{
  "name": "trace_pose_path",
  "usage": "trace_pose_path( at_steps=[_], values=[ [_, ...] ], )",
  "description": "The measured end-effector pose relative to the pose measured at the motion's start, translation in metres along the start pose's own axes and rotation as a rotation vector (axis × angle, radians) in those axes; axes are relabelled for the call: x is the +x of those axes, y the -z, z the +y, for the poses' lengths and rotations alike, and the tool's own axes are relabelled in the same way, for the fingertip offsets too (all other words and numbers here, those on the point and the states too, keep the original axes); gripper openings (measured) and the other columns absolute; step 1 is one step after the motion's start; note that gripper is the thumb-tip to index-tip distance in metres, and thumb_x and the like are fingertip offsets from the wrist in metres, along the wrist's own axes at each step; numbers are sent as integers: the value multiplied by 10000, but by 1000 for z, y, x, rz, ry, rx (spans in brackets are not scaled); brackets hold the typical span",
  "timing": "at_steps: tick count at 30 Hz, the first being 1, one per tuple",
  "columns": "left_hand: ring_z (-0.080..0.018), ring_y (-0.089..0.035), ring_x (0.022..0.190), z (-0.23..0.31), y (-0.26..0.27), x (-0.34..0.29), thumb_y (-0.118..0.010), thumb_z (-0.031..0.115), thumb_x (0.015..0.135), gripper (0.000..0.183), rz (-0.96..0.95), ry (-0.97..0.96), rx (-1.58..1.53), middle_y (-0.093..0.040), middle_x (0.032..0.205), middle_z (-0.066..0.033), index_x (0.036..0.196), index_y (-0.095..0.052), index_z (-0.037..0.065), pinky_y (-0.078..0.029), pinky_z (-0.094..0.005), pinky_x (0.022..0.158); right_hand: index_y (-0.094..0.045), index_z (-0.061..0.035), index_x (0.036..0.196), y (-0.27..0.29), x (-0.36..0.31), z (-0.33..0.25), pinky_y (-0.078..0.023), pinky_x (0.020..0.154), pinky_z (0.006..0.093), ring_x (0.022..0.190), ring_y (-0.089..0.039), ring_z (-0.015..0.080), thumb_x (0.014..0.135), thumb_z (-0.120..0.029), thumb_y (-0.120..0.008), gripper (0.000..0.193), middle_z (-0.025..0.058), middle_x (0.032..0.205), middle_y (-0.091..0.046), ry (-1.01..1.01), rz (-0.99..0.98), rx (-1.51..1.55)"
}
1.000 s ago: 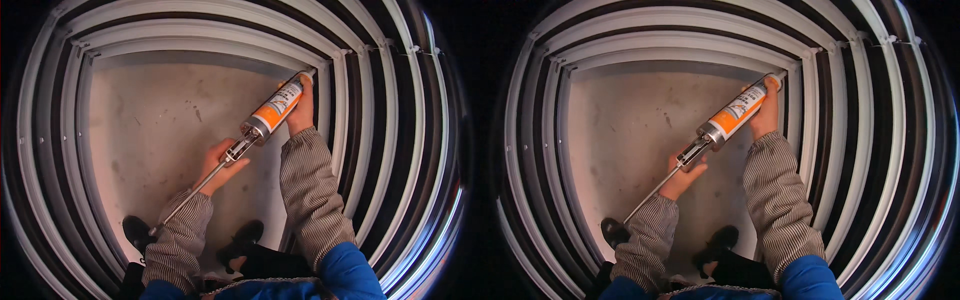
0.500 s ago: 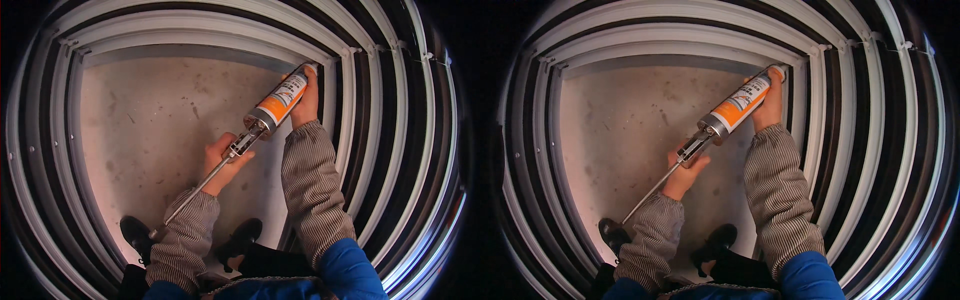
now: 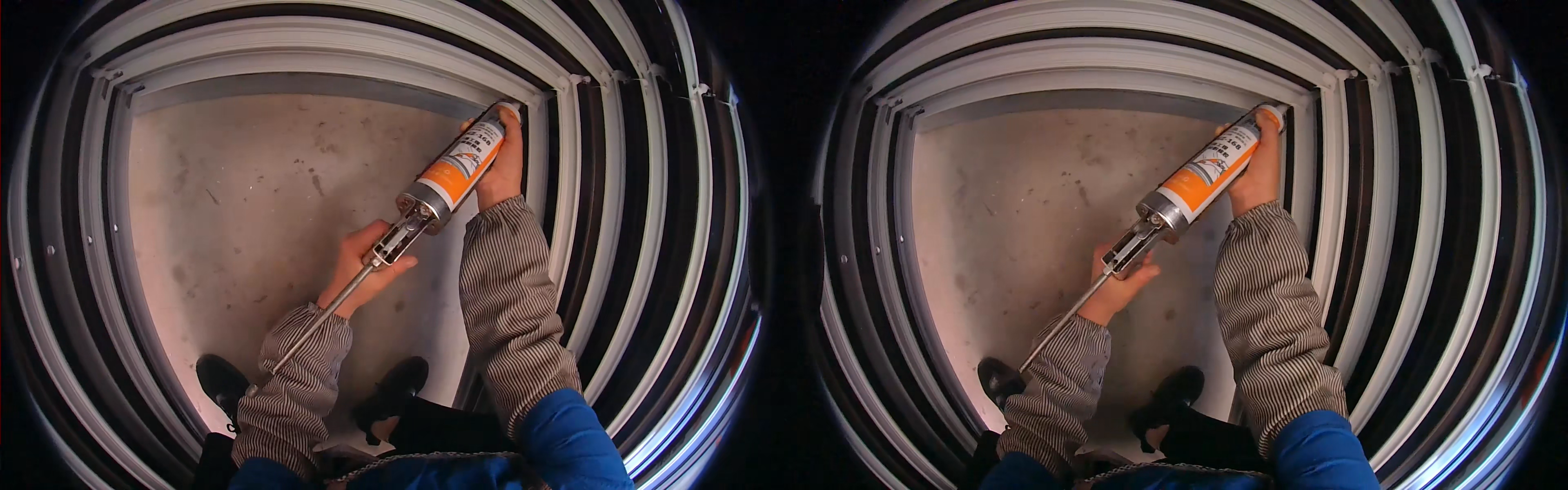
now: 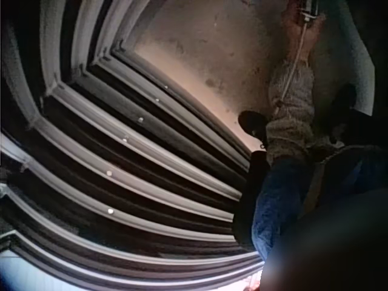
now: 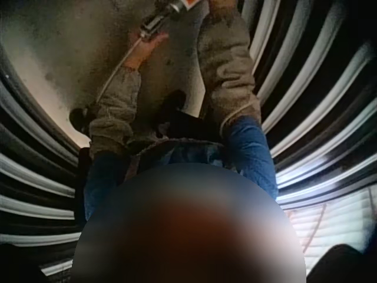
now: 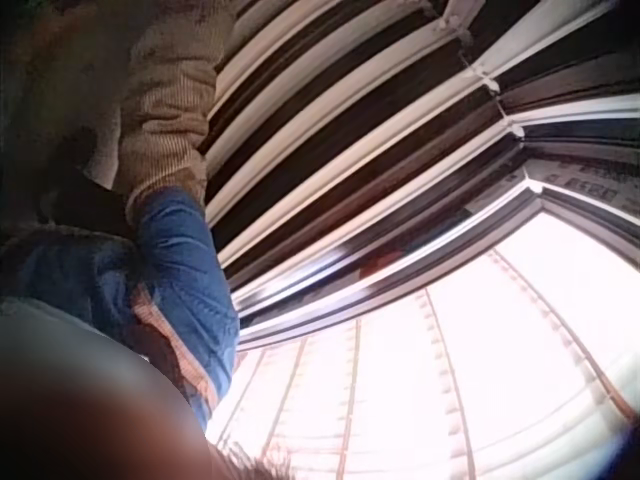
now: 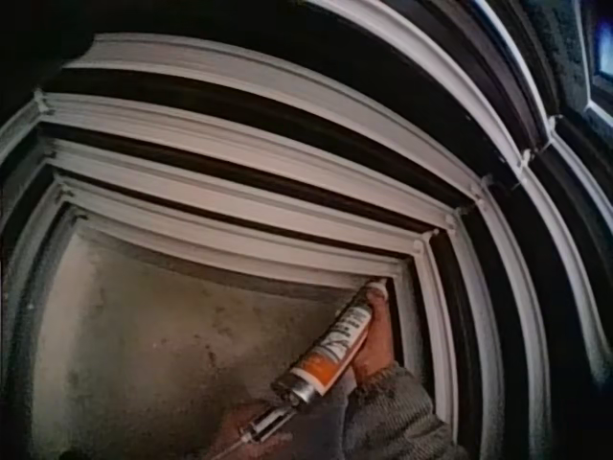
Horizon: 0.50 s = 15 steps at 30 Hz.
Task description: Applying sealant to the inner corners of stacked metal window frames using a caulking gun and then smoothing it with a finger.
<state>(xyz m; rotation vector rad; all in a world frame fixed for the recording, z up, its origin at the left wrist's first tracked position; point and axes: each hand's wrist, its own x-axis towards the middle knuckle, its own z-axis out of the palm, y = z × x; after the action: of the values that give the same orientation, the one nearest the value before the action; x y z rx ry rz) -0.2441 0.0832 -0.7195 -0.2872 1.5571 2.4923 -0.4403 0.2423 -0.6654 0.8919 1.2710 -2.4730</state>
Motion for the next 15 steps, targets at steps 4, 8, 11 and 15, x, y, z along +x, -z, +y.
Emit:
trace_pose_path(
  at_steps=[4,8,11,15],
  values=[
    [-97,-444,541,3,-1,1,-788,146,676,304,17,-96,78,-486,597,-25,789,-531,30,-384,-266,516,-526,-148,954,2,2,2,-559,555,395,642,-638,302,870,-267,-582,156,169,728,-617,27,-47,-35],
    [-130,-454,519,3,-2,0,-790,136,666,309,35,-134,192,-493,599,-48,796,-529,31,-392,-274,513,-523,-147,947,6,8,3,-561,559,388,633,-635,294,872,-265,-577,149,165,724,-614,-35,-84,0],
    [-81,-544,670,2,-2,-1,-787,183,689,337,-12,-76,211,-590,735,-11,909,-594,16,-461,-256,615,-523,-147,943,9,12,5,-563,559,390,628,-633,293,865,-271,-585,159,160,722,-612,-44,-64,0],
    [-127,-456,517,4,-8,-1,-791,133,666,309,68,-163,113,-498,599,-44,799,-531,33,-392,-272,513,-519,-99,932,8,12,8,-557,569,391,631,-631,286,858,-302,-593,229,147,715,-609,24,-34,-67]
  ],
)
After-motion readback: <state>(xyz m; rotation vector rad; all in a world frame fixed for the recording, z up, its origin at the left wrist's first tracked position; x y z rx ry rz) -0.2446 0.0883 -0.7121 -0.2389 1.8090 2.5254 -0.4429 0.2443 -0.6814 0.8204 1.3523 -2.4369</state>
